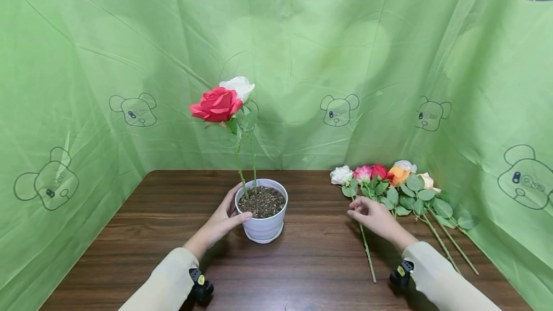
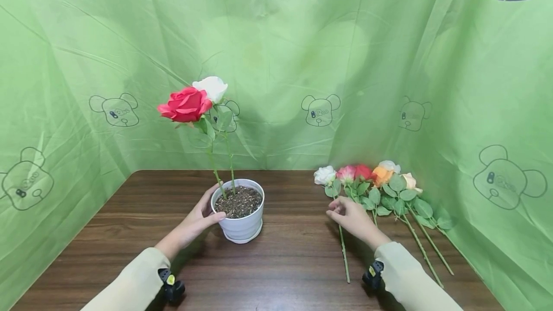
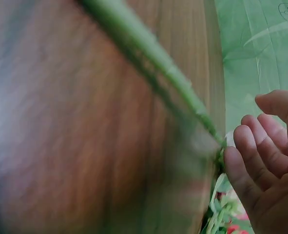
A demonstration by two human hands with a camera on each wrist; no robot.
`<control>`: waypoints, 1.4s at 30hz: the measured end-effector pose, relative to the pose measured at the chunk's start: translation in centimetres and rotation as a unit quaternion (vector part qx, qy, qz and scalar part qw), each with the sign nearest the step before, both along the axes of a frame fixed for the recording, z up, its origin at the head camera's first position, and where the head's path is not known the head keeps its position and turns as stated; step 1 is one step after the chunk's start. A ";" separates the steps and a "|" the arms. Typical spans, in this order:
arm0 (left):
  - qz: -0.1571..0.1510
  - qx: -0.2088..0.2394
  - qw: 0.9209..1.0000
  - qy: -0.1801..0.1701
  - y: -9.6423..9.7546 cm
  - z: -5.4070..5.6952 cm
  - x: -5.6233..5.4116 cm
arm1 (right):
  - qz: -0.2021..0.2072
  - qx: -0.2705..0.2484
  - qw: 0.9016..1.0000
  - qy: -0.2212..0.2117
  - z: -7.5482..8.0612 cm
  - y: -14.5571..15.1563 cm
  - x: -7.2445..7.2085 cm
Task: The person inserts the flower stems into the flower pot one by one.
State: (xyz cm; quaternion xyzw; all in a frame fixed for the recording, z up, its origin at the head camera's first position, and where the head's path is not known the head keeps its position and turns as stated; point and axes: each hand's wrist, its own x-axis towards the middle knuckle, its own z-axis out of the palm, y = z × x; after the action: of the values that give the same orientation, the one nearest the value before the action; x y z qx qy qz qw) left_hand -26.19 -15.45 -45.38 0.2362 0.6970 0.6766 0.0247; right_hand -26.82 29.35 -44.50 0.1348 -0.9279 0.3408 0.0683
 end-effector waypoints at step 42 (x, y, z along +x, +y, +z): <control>0.007 -0.009 1.000 -0.006 0.1 0.1 0.2 | 0.004 -0.104 0.980 -0.167 -1.3 1.1 2.1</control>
State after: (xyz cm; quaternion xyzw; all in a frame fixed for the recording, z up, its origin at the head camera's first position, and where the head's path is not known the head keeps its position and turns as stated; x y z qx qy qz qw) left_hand -26.02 -15.35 -45.26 0.2271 0.7043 0.6721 0.0256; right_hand -24.73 30.44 -45.79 0.0715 -0.8853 0.4532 -0.0755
